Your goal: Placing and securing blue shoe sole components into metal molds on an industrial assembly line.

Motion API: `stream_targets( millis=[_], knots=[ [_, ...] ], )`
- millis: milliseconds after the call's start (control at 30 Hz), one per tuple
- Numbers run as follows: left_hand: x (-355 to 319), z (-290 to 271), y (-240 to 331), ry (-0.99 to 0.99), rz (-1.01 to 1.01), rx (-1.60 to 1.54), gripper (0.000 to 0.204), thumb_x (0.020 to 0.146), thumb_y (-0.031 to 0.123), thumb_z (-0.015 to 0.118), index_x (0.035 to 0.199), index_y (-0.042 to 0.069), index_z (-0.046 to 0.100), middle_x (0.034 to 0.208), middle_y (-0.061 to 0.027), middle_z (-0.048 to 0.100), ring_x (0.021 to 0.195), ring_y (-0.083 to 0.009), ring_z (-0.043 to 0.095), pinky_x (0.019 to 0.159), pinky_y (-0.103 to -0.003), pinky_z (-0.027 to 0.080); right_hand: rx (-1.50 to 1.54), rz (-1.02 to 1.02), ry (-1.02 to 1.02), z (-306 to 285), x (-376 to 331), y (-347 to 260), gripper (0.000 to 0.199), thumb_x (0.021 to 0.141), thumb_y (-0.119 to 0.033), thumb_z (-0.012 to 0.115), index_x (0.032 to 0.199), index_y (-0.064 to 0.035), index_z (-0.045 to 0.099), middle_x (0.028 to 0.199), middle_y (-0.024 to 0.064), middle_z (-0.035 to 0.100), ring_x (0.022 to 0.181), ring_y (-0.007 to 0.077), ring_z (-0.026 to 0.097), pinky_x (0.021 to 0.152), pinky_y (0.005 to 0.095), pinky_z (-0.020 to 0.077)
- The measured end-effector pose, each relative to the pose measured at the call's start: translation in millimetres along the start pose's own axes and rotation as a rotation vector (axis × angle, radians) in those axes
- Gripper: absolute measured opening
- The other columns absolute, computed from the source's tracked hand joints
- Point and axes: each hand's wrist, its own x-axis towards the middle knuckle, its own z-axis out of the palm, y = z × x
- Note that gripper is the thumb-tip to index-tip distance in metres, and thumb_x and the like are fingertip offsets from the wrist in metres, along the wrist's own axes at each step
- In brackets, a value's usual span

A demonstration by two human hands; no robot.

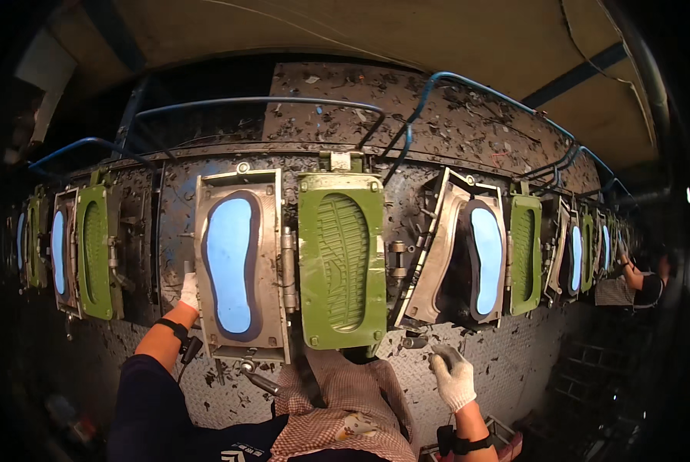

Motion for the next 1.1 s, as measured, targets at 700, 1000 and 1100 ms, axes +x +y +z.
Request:
stream_targets(
  millis=[700, 1000, 1100],
  knots=[
    [-159, 458, -194, 0.095, 0.406, 1.179, 0.079, 0.091, 0.033, 0.071, 0.153, -0.002, 0.036, 0.155, -0.0275, 0.045, 0.144, -0.0427, 0.045, 0.118, -0.045, 0.039, -0.561, -0.712, 0.110, -64, 286, 5, 0.028, 0.095, -0.016, 0.058, 0.117, 0.0003, 0.062, 0.099, 0.0295, 0.070, 0.092, 0.0468, 0.069, 0.083, 0.0527, 0.0553],
    [-168, 548, -274, -0.016, -0.072, 0.868, 0.078, 0.103, 0.050, 0.052, 0.158, 0.000, 0.030, 0.140, -0.0342, 0.057, 0.133, -0.0457, 0.055, 0.111, -0.046, 0.044, -0.453, -0.614, -0.041, -116, 277, -13, 0.031, 0.098, -0.022, 0.058, 0.119, 0.0012, 0.064, 0.111, 0.0290, 0.069, 0.107, 0.0454, 0.067, 0.094, 0.0508, 0.0531],
    [-110, 514, -311, 0.040, 0.076, 0.752, 0.079, 0.105, 0.055, 0.049, 0.156, -0.003, 0.032, 0.141, -0.0328, 0.057, 0.133, -0.0430, 0.056, 0.110, -0.044, 0.045, -0.149, -0.907, 0.190, -177, 234, -58, 0.032, 0.099, -0.020, 0.059, 0.125, -0.0032, 0.064, 0.121, 0.0238, 0.068, 0.114, 0.0399, 0.065, 0.098, 0.0468, 0.0519]
  ],
)
